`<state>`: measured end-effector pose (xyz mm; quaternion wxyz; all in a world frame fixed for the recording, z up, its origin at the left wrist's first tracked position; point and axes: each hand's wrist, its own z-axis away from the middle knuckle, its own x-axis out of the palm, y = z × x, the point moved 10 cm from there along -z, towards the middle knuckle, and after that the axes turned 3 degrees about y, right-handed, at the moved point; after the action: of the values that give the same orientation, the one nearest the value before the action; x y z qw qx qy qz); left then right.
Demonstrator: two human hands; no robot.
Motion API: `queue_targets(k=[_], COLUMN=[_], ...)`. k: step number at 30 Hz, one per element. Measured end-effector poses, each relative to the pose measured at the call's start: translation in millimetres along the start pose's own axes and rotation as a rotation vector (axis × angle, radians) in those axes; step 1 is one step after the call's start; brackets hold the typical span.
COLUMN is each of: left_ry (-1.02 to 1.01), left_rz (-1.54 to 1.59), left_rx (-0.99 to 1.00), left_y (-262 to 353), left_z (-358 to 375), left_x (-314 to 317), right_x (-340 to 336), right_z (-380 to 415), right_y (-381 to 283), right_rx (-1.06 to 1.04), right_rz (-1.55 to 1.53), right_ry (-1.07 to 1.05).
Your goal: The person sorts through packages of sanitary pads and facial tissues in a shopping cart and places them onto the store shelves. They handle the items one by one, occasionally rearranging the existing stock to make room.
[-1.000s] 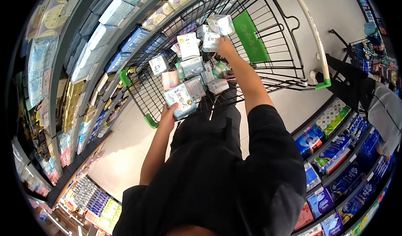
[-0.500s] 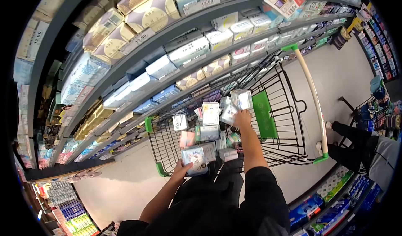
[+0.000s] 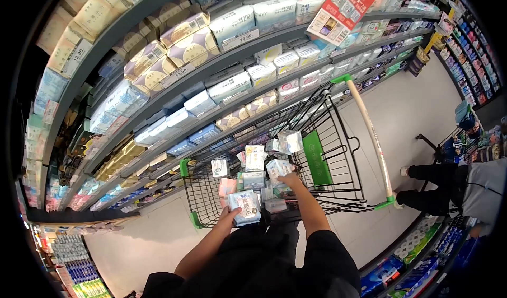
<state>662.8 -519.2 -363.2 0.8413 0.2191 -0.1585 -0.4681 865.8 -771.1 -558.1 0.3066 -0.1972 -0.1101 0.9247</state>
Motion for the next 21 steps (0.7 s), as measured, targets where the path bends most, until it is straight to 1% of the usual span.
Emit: queue_targets(k=[1,2,4,5,6,7,8,9,10,11,12,14,15,16,17,18,20,21], left_ry=[0.003,0.007,-0.016,-0.009,-0.003,-0.059,-0.065,-0.070,-0.071,-0.081,-0.101,-0.153,-0.107,-0.108,-0.117,-0.129,-0.089,-0.070], left_rz=[0.007,0.016,0.060,0.088,0.115,0.122,0.174,0.228,0.282,0.247,0.271,0.303,0.308,0.332,0.344,0.355,0.353,0.354], left_rx=[-0.008,-0.014,0.028,0.041,0.057,0.047,0.061,0.077,0.092,0.038,0.082,0.074,0.075,0.078,0.090,0.102,0.119,0.124], left_y=[10,19,28,28,29,29,26,33,39,35,35,36,39,41,44,47,50,48], left_z=[7,13,19,18,13,10,10,14,18,17,14,16,21,24,27,30,33,34], left_x=[11,21,37,43,48,56,63,74,84,89,97,116,121,129,135,143,147,150], right_x=[1,-6,-26,-32,-43,-53,-61,-67,-73,-76,-79,-94,-101,-103,-108,-110,-119,-125], right_z=[13,26,81,86,111,124,133,135,136,138,140,142,140,134,130,132,145,171], right_y=[0,4,-4,-1,-11,-15,-16,-20,-23,-23,-24,-23,-25,-25,-15,-11,-5,-17], right_rx=[-0.025,-0.019,-0.011,-0.020,-0.034,-0.041,-0.047,-0.113,-0.150,-0.182,-0.214,-0.374,-0.460,-0.547,-0.579,-0.592,-0.612,-0.566], right_rz=[-0.170,-0.263,-0.448,-0.468,-0.513,-0.531,-0.546,-0.595,-0.570,-0.543,-0.515,-0.288,-0.174,-0.061,0.030,0.017,-0.014,-0.080], right_ry=[-0.120,-0.112,-0.095,-0.098,-0.129,-0.100,-0.074,-0.088,-0.101,-0.119,-0.140,-0.044,0.001,0.043,0.158,0.146,0.126,0.029])
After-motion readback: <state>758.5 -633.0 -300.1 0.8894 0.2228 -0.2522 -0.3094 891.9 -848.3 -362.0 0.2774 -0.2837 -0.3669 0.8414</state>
